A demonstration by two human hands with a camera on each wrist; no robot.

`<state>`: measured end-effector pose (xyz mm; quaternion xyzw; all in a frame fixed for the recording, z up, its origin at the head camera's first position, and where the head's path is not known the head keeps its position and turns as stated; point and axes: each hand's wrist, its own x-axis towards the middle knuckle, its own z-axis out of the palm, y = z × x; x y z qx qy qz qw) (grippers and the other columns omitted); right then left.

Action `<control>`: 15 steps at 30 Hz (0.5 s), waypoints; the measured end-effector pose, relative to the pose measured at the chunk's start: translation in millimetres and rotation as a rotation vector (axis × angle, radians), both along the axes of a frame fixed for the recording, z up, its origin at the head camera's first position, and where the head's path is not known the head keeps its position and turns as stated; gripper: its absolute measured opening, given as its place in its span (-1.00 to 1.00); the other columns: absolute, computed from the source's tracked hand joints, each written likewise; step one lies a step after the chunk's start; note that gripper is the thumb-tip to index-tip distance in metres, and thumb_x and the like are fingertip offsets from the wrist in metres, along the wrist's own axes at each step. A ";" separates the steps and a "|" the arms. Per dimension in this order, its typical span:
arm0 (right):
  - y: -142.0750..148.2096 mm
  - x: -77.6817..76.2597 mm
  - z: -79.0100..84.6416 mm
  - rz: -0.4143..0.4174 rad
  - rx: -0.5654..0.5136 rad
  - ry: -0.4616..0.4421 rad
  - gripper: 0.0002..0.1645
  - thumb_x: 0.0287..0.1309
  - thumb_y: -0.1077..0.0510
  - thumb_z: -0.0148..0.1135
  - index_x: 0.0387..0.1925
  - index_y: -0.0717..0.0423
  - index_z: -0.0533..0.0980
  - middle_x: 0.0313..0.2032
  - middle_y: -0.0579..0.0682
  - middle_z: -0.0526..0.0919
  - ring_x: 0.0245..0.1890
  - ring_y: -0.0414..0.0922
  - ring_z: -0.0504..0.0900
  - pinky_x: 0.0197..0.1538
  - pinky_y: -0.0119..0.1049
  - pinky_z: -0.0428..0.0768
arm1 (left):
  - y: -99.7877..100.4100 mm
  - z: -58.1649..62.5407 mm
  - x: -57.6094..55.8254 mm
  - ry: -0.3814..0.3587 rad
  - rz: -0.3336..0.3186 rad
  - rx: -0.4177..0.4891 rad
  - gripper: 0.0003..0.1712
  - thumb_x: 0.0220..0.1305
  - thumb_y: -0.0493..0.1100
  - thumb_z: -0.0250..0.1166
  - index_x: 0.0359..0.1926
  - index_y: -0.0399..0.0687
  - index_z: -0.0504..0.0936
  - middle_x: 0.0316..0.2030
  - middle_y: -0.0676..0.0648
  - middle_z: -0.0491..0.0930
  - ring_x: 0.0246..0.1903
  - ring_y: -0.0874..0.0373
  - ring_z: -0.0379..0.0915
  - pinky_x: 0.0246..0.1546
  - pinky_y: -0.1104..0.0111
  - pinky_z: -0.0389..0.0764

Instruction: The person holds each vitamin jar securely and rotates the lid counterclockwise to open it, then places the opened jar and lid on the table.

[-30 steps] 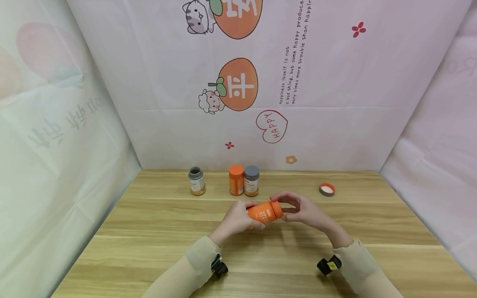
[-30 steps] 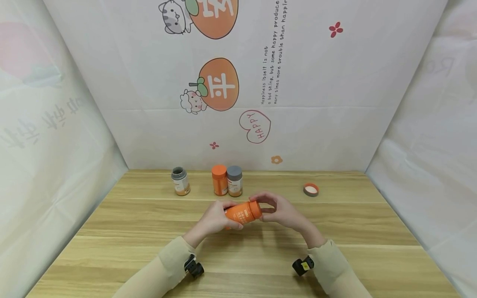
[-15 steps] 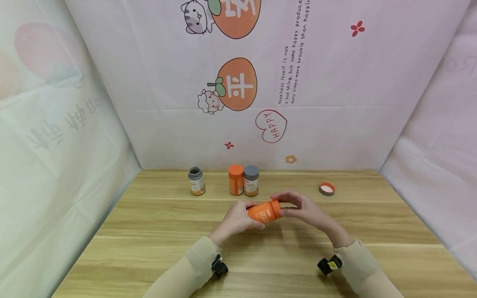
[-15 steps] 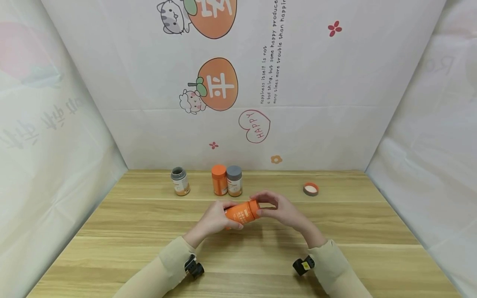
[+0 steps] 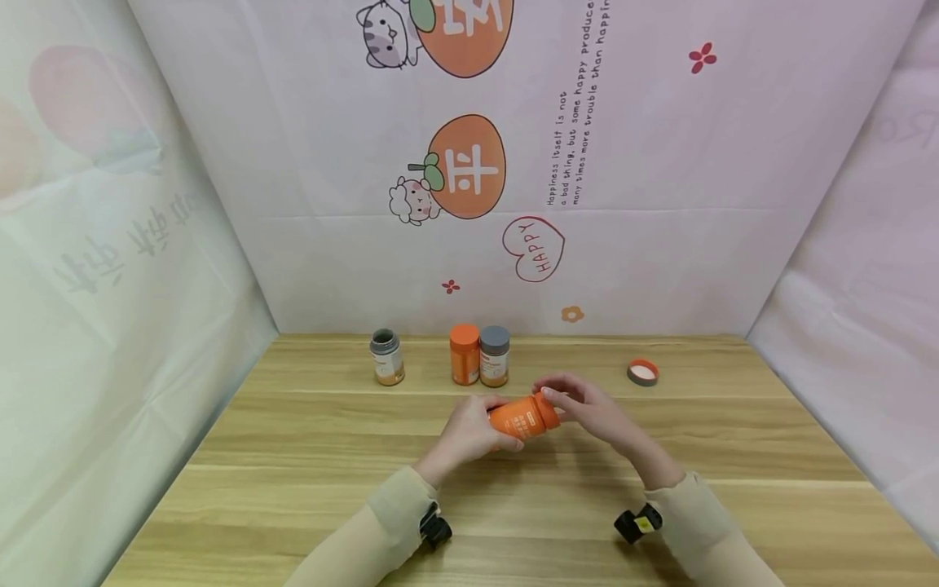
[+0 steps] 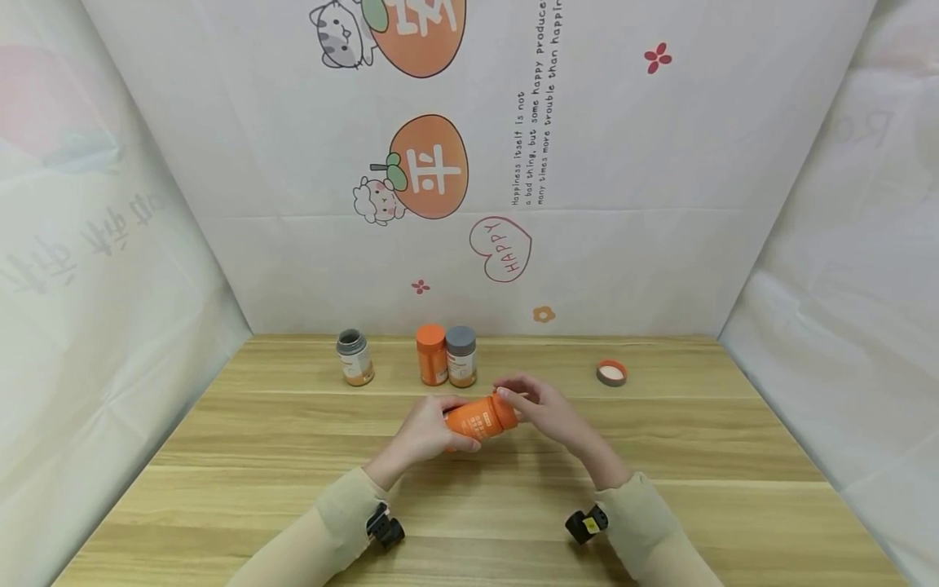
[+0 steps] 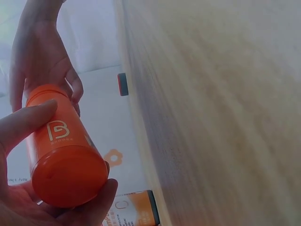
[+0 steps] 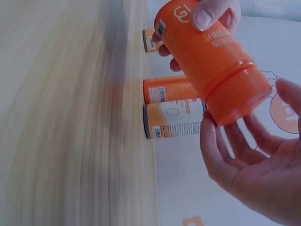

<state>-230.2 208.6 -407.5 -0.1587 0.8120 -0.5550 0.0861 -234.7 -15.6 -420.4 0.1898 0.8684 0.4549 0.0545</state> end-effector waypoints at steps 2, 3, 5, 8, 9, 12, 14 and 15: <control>-1.9 0.2 0.1 -0.012 0.007 -0.020 -0.42 0.32 -0.14 0.03 0.18 0.17 0.38 0.12 0.18 0.49 0.09 0.05 0.52 -0.01 -0.12 0.60 | 0.0 0.1 0.3 0.001 0.005 -0.006 -0.31 -0.32 -0.11 0.60 0.00 -0.05 0.64 -0.20 0.02 0.65 -0.31 0.23 0.46 -0.28 0.35 0.48; -2.9 0.2 0.1 -0.027 0.009 -0.033 -0.42 0.32 -0.15 0.03 0.18 0.16 0.39 0.12 0.17 0.49 0.08 0.04 0.53 0.00 -0.11 0.60 | -0.1 0.2 0.4 0.000 0.008 -0.011 -0.31 -0.31 -0.10 0.60 0.00 -0.04 0.64 -0.20 0.03 0.65 -0.32 0.23 0.46 -0.28 0.35 0.48; -4.7 0.4 0.0 -0.048 0.017 -0.058 -0.38 0.30 -0.17 0.04 0.19 0.17 0.38 0.13 0.18 0.48 0.07 0.03 0.53 0.01 -0.08 0.59 | -0.1 -0.1 0.4 0.006 0.020 -0.021 -0.31 -0.31 -0.10 0.60 0.00 -0.04 0.63 -0.21 0.03 0.65 -0.32 0.23 0.46 -0.28 0.35 0.47; -7.3 0.5 0.1 -0.070 0.038 -0.098 -0.34 0.28 -0.22 0.05 0.21 0.15 0.36 0.15 0.18 0.46 0.07 0.01 0.53 0.04 -0.04 0.57 | 0.4 -0.4 0.1 0.016 0.042 -0.036 -0.31 -0.31 -0.10 0.60 0.00 -0.03 0.63 -0.23 0.04 0.65 -0.33 0.22 0.47 -0.30 0.34 0.47; -8.4 0.6 0.3 -0.080 0.045 -0.111 -0.32 0.26 -0.23 0.06 0.21 0.14 0.36 0.16 0.17 0.46 0.06 0.00 0.53 0.04 -0.03 0.56 | 0.5 -0.3 0.1 0.021 0.049 -0.042 -0.31 -0.30 -0.10 0.60 0.00 -0.03 0.63 -0.23 0.03 0.65 -0.33 0.22 0.47 -0.30 0.34 0.47; -11.4 0.6 0.9 -0.089 0.060 -0.132 -0.32 0.26 -0.23 0.06 0.21 0.15 0.35 0.14 0.19 0.46 0.04 0.00 0.53 0.02 0.01 0.57 | 1.3 0.7 0.0 0.027 0.064 -0.058 -0.31 -0.29 -0.10 0.59 0.01 -0.02 0.62 -0.24 0.03 0.64 -0.34 0.22 0.46 -0.32 0.34 0.47; -13.4 0.4 1.2 -0.098 0.070 -0.137 -0.31 0.26 -0.23 0.06 0.21 0.16 0.34 0.11 0.21 0.47 0.01 0.00 0.53 -0.02 0.01 0.58 | 1.8 1.3 0.2 0.032 0.067 -0.062 -0.32 -0.29 -0.10 0.59 0.00 -0.03 0.62 -0.25 0.03 0.64 -0.35 0.22 0.46 -0.33 0.35 0.46; -14.3 0.4 1.3 -0.100 0.073 -0.137 -0.31 0.27 -0.22 0.07 0.21 0.17 0.34 0.09 0.22 0.48 -0.01 -0.01 0.54 -0.03 0.00 0.59 | 1.9 1.6 0.3 0.035 0.070 -0.064 -0.32 -0.29 -0.10 0.58 0.00 -0.03 0.62 -0.25 0.03 0.64 -0.36 0.22 0.46 -0.33 0.35 0.46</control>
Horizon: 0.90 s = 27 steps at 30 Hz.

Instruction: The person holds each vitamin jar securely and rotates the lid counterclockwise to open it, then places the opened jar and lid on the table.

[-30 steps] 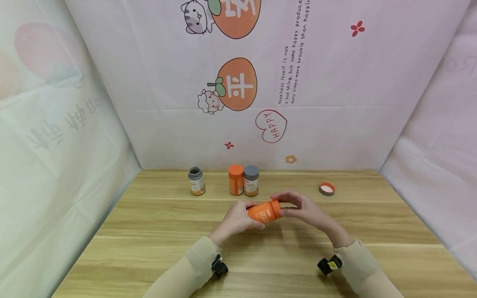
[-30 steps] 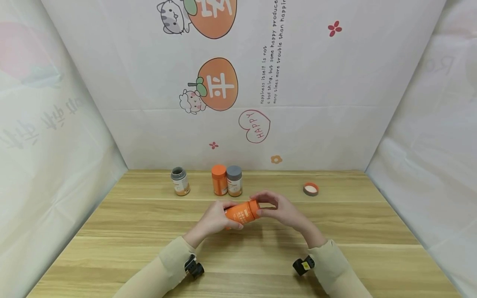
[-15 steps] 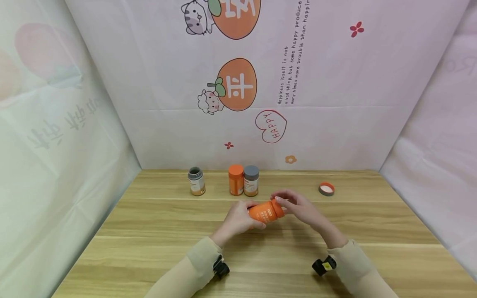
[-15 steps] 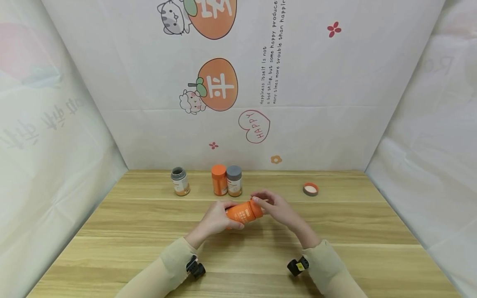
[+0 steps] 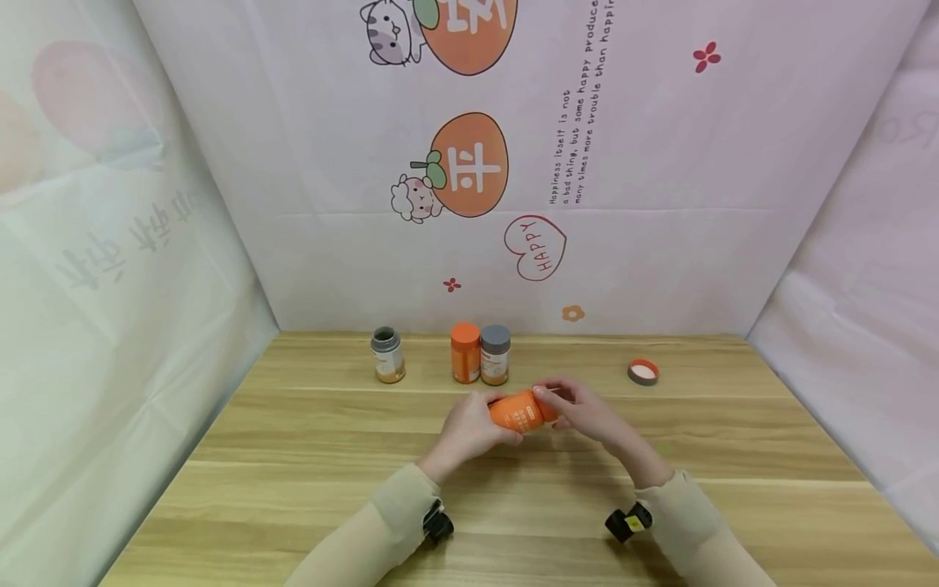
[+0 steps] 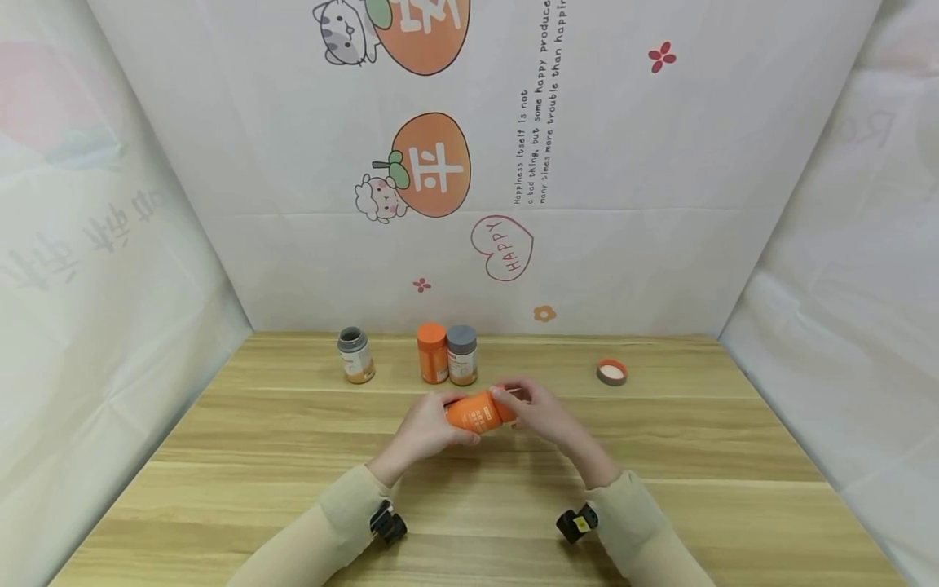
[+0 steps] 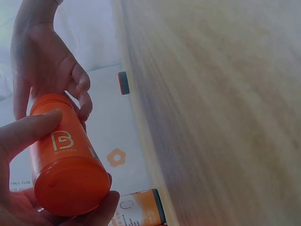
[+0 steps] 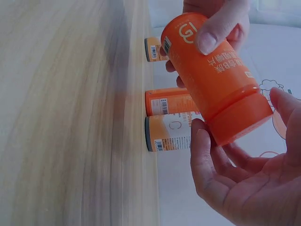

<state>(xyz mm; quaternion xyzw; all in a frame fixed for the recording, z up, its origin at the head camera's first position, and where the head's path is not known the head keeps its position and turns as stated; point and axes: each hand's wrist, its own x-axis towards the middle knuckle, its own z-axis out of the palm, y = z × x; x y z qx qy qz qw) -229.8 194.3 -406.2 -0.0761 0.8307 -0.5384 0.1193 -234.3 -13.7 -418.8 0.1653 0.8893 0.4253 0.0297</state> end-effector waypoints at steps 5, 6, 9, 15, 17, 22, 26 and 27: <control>-3.1 0.5 -0.1 0.002 0.021 0.003 -0.32 0.28 -0.20 0.05 0.20 0.22 0.33 0.03 0.23 0.51 -0.08 -0.04 0.57 -0.09 -0.01 0.61 | 0.8 0.1 0.1 0.025 0.018 -0.013 -0.33 -0.30 -0.09 0.58 -0.02 -0.03 0.63 -0.27 0.04 0.64 -0.38 0.23 0.44 -0.36 0.38 0.44; -3.6 1.0 0.1 0.002 0.020 0.001 -0.32 0.28 -0.20 0.05 0.20 0.22 0.33 0.03 0.22 0.51 -0.08 -0.04 0.57 -0.08 -0.01 0.60 | 0.8 0.1 0.1 0.029 0.023 -0.017 -0.32 -0.31 -0.09 0.58 -0.02 -0.03 0.63 -0.27 0.04 0.64 -0.39 0.23 0.44 -0.36 0.38 0.44; -4.3 2.3 1.2 0.000 0.012 -0.004 -0.32 0.29 -0.20 0.05 0.20 0.22 0.33 0.04 0.22 0.51 -0.06 -0.03 0.57 -0.06 0.00 0.60 | 0.9 -0.3 -0.2 0.036 0.035 -0.024 -0.32 -0.30 -0.08 0.58 -0.01 -0.03 0.63 -0.27 0.04 0.64 -0.38 0.23 0.44 -0.35 0.37 0.44; -3.0 2.6 0.2 0.004 0.009 0.003 -0.31 0.27 -0.19 0.07 0.24 0.19 0.31 0.09 0.22 0.49 -0.01 -0.02 0.54 -0.02 0.00 0.57 | 0.3 -0.6 -1.0 0.030 0.041 -0.020 -0.31 -0.30 -0.09 0.59 0.00 -0.01 0.62 -0.25 0.03 0.63 -0.35 0.21 0.45 -0.32 0.35 0.46; -2.2 1.9 -1.6 0.003 0.011 0.006 -0.31 0.26 -0.20 0.09 0.24 0.16 0.32 0.09 0.21 0.49 -0.01 -0.02 0.54 -0.02 0.00 0.57 | -0.3 -0.5 -1.0 0.025 0.040 -0.016 -0.30 -0.30 -0.08 0.59 0.01 -0.01 0.61 -0.24 0.03 0.63 -0.35 0.21 0.45 -0.31 0.34 0.46; -1.0 0.8 -4.4 -0.004 0.017 0.008 -0.31 0.23 -0.21 0.12 0.24 0.12 0.34 0.08 0.18 0.49 -0.02 -0.02 0.53 -0.01 -0.01 0.57 | -1.5 -0.4 -0.9 0.024 0.033 -0.005 -0.30 -0.30 -0.08 0.59 0.01 -0.02 0.61 -0.23 0.03 0.63 -0.34 0.21 0.45 -0.31 0.34 0.46; -0.1 1.8 -1.9 0.005 0.016 0.008 -0.28 0.23 -0.19 0.13 0.26 0.14 0.31 0.10 0.19 0.47 -0.01 -0.02 0.53 0.02 -0.01 0.56 | -2.9 0.3 -0.8 0.024 0.022 0.010 -0.31 -0.31 -0.09 0.59 0.00 -0.03 0.62 -0.22 0.02 0.64 -0.33 0.21 0.46 -0.29 0.34 0.48; 0.1 2.1 -1.5 0.006 0.012 0.005 -0.28 0.22 -0.19 0.14 0.27 0.13 0.31 0.11 0.19 0.46 -0.01 -0.02 0.53 0.03 -0.01 0.56 | -3.2 0.4 -0.8 0.023 0.019 0.014 -0.30 -0.31 -0.10 0.59 0.00 -0.03 0.62 -0.22 0.02 0.64 -0.33 0.20 0.47 -0.28 0.33 0.48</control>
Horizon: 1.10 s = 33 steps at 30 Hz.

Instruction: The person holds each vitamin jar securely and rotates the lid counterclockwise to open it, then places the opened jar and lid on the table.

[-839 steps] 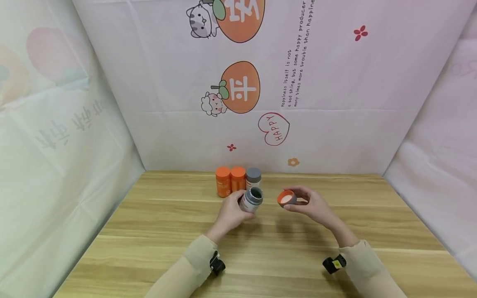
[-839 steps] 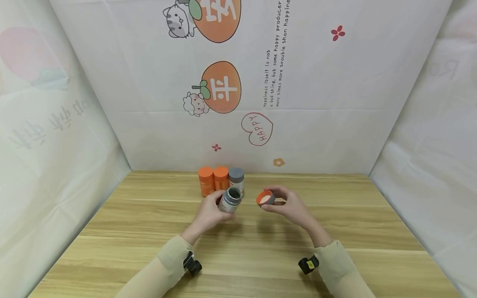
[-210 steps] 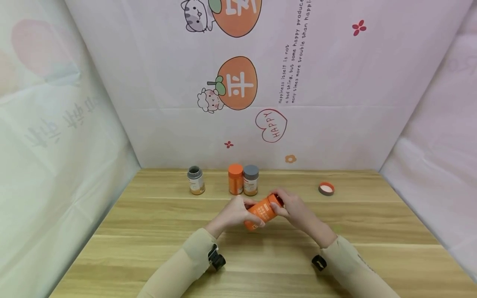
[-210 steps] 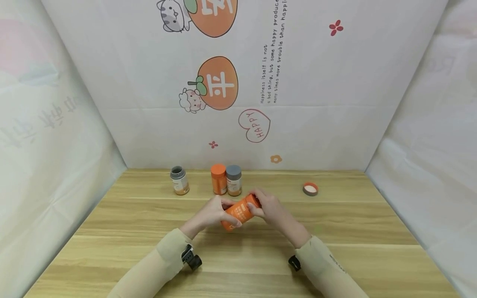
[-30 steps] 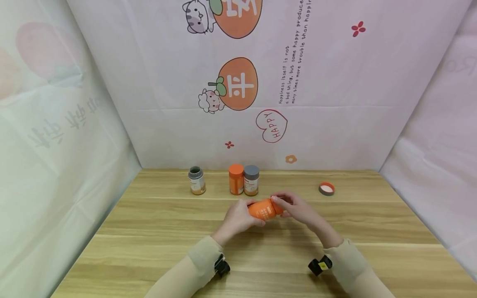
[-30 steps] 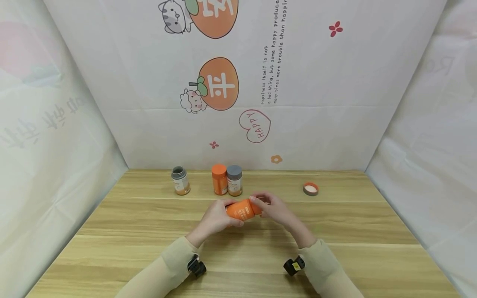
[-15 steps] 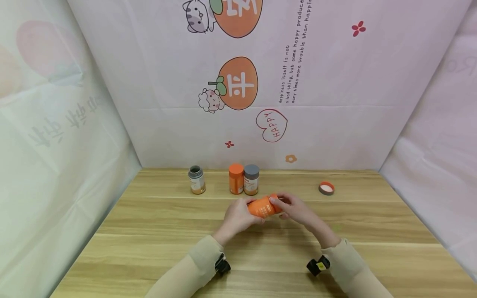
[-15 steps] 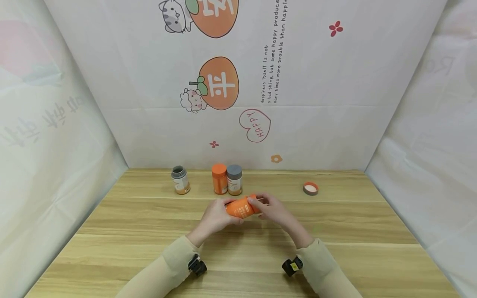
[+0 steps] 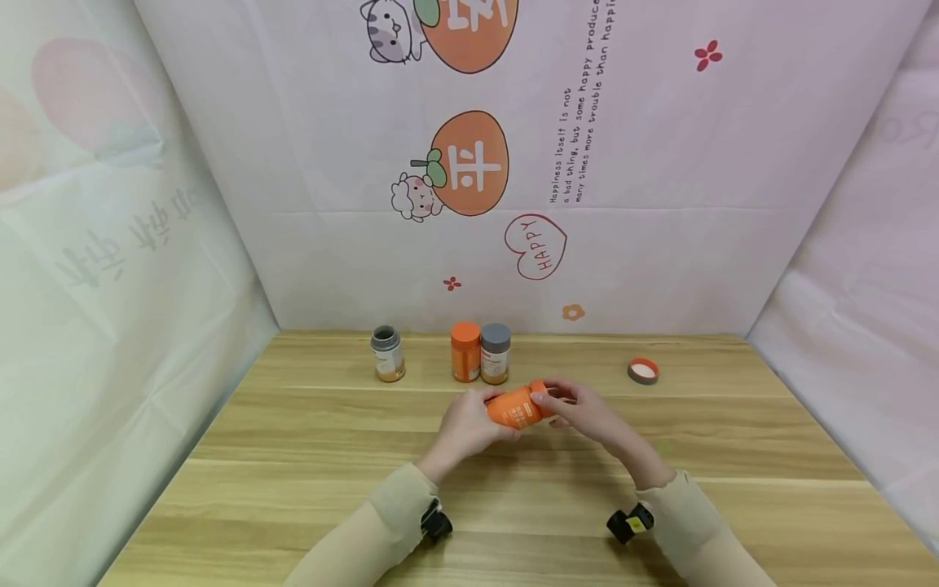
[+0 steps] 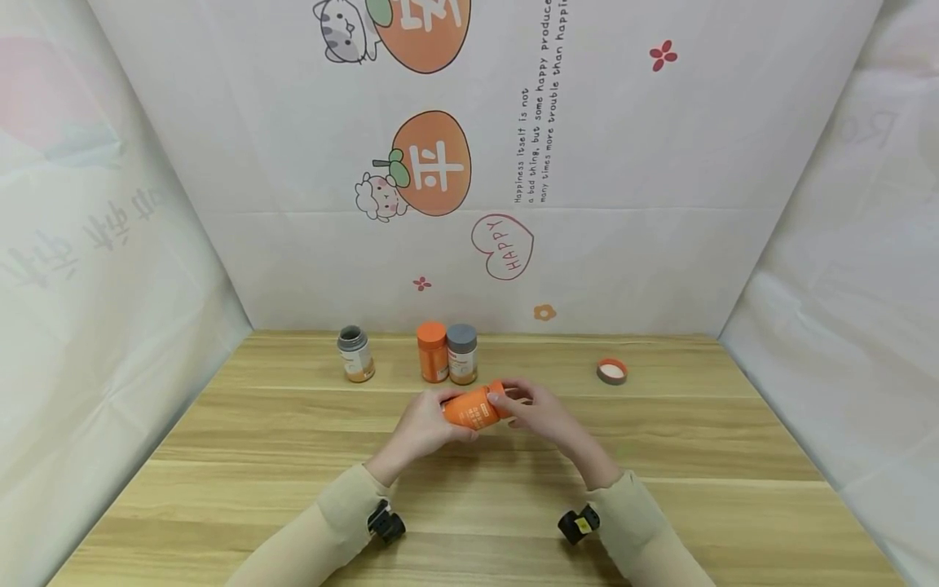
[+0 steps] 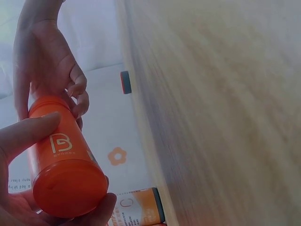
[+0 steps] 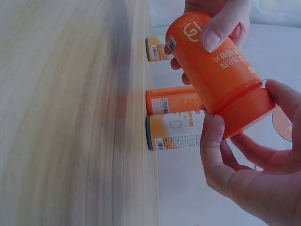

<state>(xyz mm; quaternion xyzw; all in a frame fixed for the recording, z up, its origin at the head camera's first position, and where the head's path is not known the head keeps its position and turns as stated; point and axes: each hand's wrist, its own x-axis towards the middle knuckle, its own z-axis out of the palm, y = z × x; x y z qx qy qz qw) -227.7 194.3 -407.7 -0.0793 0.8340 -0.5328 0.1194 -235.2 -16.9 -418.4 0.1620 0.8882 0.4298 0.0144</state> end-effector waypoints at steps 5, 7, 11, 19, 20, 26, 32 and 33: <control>2.6 1.1 1.4 0.030 -0.020 0.008 -0.26 0.21 -0.15 0.17 0.29 0.16 0.27 0.17 0.22 0.42 0.02 -0.01 0.52 0.04 0.02 0.54 | -1.0 -0.1 -0.5 -0.003 -0.019 0.022 -0.33 -0.30 -0.11 0.59 -0.01 -0.03 0.62 -0.21 0.00 0.64 -0.31 0.18 0.47 -0.24 0.28 0.50; 3.7 0.8 1.0 0.049 -0.027 0.019 -0.28 0.21 -0.14 0.18 0.29 0.14 0.29 0.17 0.23 0.41 0.02 0.00 0.52 0.04 0.03 0.54 | -1.4 -0.9 -0.9 -0.001 -0.026 0.031 -0.34 -0.30 -0.12 0.59 -0.03 -0.03 0.63 -0.21 0.01 0.64 -0.31 0.18 0.47 -0.25 0.28 0.50; 5.2 -0.2 -0.2 0.073 -0.051 0.034 -0.33 0.20 -0.12 0.21 0.26 0.08 0.33 0.16 0.21 0.43 0.01 0.00 0.53 0.04 0.06 0.53 | -2.6 -2.6 -1.6 0.005 -0.038 0.043 -0.35 -0.31 -0.12 0.59 -0.05 -0.05 0.63 -0.23 0.02 0.64 -0.32 0.20 0.47 -0.26 0.30 0.50; 8.1 -0.2 0.2 0.140 -0.075 0.062 -0.34 0.18 -0.05 0.24 0.27 0.03 0.32 0.20 0.14 0.42 0.09 0.10 0.49 0.07 0.09 0.50 | -4.3 -2.0 -0.7 -0.013 -0.052 0.059 -0.34 -0.32 -0.14 0.60 -0.04 -0.04 0.64 -0.22 0.02 0.65 -0.32 0.19 0.46 -0.27 0.31 0.48; 8.5 -0.3 0.3 0.148 -0.071 0.066 -0.34 0.19 -0.05 0.24 0.28 0.03 0.32 0.20 0.13 0.42 0.10 0.11 0.47 0.08 0.08 0.50 | -4.3 -2.0 -0.7 -0.012 -0.056 0.061 -0.34 -0.32 -0.15 0.60 -0.04 -0.05 0.64 -0.22 0.02 0.65 -0.33 0.19 0.46 -0.28 0.30 0.48; 11.8 -0.9 0.3 0.199 -0.029 0.114 -0.36 0.19 -0.02 0.24 0.28 0.02 0.32 0.19 0.11 0.44 0.15 0.16 0.43 0.06 -0.08 0.54 | -5.5 -2.0 0.2 -0.019 -0.063 0.067 -0.34 -0.31 -0.14 0.60 -0.03 -0.03 0.64 -0.21 0.01 0.66 -0.31 0.19 0.47 -0.27 0.30 0.48; 14.7 -1.5 -0.4 0.239 -0.040 0.183 -0.34 0.13 0.08 0.31 0.26 0.02 0.33 0.17 0.09 0.46 0.17 0.19 0.41 0.05 -0.21 0.55 | -5.5 -3.6 -0.6 -0.016 -0.069 0.082 -0.34 -0.31 -0.15 0.60 -0.04 -0.04 0.64 -0.21 0.00 0.66 -0.30 0.18 0.47 -0.25 0.28 0.48; 15.0 -1.6 -0.4 0.248 -0.051 0.193 -0.34 0.12 0.12 0.31 0.26 0.03 0.33 0.18 0.09 0.45 0.17 0.20 0.39 0.06 -0.22 0.54 | -5.3 -3.9 -0.9 -0.014 -0.070 0.083 -0.35 -0.32 -0.15 0.60 -0.04 -0.05 0.65 -0.21 0.00 0.66 -0.30 0.18 0.47 -0.25 0.28 0.48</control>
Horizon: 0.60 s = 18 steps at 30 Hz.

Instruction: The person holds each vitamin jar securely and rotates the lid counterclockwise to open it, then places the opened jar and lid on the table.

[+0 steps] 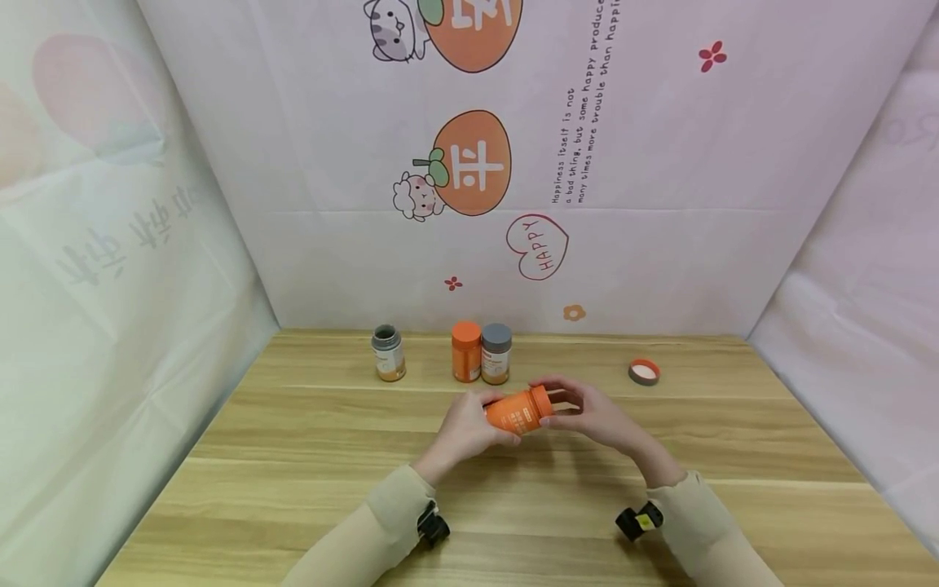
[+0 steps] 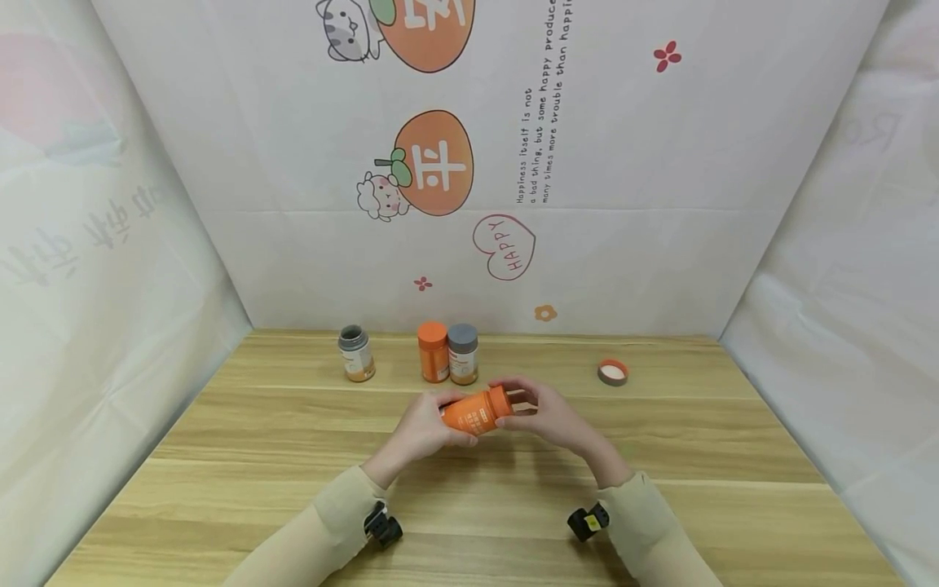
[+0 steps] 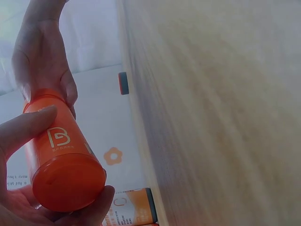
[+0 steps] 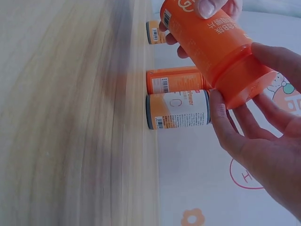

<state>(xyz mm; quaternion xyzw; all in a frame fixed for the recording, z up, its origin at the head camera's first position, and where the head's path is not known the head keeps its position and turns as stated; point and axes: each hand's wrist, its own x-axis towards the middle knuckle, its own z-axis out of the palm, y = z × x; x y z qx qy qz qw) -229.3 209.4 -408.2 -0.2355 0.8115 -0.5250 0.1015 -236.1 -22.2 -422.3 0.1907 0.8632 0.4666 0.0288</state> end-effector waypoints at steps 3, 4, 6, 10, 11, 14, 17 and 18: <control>0.9 -0.8 -0.6 0.029 -0.028 0.021 -0.35 0.10 0.21 0.32 0.24 0.05 0.34 0.20 0.10 0.44 0.18 0.22 0.38 0.08 -0.24 0.54 | 0.2 -0.1 0.1 0.002 0.001 -0.003 -0.35 -0.32 -0.15 0.60 -0.04 -0.05 0.65 -0.21 0.00 0.66 -0.30 0.18 0.47 -0.24 0.27 0.47; 1.2 -0.9 -0.9 0.038 -0.037 0.027 -0.35 0.09 0.23 0.32 0.23 0.06 0.34 0.20 0.10 0.43 0.18 0.23 0.37 0.08 -0.25 0.54 | 0.2 0.0 0.2 0.000 0.000 -0.003 -0.35 -0.32 -0.15 0.60 -0.04 -0.05 0.65 -0.21 -0.01 0.66 -0.30 0.18 0.47 -0.25 0.27 0.48; 1.9 -1.4 -1.3 0.055 -0.043 0.042 -0.36 0.08 0.24 0.33 0.22 0.07 0.35 0.19 0.11 0.44 0.17 0.21 0.38 0.07 -0.25 0.54 | 0.4 0.1 0.5 -0.002 -0.001 -0.004 -0.35 -0.32 -0.16 0.60 -0.04 -0.05 0.65 -0.21 -0.01 0.66 -0.31 0.18 0.47 -0.25 0.27 0.47; 2.9 -2.8 -2.8 0.082 -0.036 0.096 -0.37 0.08 0.22 0.34 0.20 0.11 0.36 0.16 0.12 0.46 0.15 0.14 0.42 0.07 -0.26 0.53 | 0.4 -0.1 0.6 -0.006 -0.005 -0.006 -0.35 -0.32 -0.15 0.60 -0.04 -0.05 0.65 -0.22 -0.01 0.65 -0.31 0.18 0.47 -0.26 0.28 0.47; 3.1 -3.2 -3.3 0.086 -0.033 0.109 -0.38 0.07 0.23 0.34 0.19 0.11 0.36 0.15 0.12 0.46 0.15 0.12 0.43 0.08 -0.26 0.53 | 0.4 -0.4 0.5 -0.006 -0.006 -0.008 -0.35 -0.32 -0.15 0.60 -0.04 -0.05 0.65 -0.22 0.00 0.65 -0.31 0.18 0.46 -0.27 0.28 0.46; 3.0 -3.5 -3.8 0.094 -0.042 0.132 -0.39 0.05 0.30 0.34 0.17 0.12 0.37 0.14 0.11 0.46 0.16 0.13 0.43 0.13 -0.24 0.49 | 0.5 -0.8 0.1 -0.012 -0.002 -0.010 -0.34 -0.32 -0.14 0.60 -0.04 -0.04 0.64 -0.22 0.00 0.65 -0.31 0.19 0.46 -0.27 0.29 0.46; 1.9 -2.7 -2.6 0.092 -0.059 0.132 -0.38 0.02 0.33 0.35 0.14 0.10 0.38 0.14 0.09 0.46 0.19 0.12 0.42 0.18 -0.22 0.46 | 0.5 -0.5 -0.2 -0.021 0.003 -0.010 -0.34 -0.31 -0.14 0.60 -0.03 -0.03 0.64 -0.22 0.01 0.65 -0.31 0.19 0.47 -0.27 0.31 0.46; 1.6 -2.3 -2.3 0.092 -0.065 0.133 -0.38 0.01 0.33 0.35 0.14 0.10 0.38 0.14 0.10 0.46 0.19 0.11 0.42 0.19 -0.21 0.45 | 0.6 -0.4 -0.3 -0.024 0.004 -0.009 -0.34 -0.31 -0.14 0.60 -0.03 -0.03 0.64 -0.21 0.01 0.65 -0.31 0.19 0.47 -0.27 0.30 0.47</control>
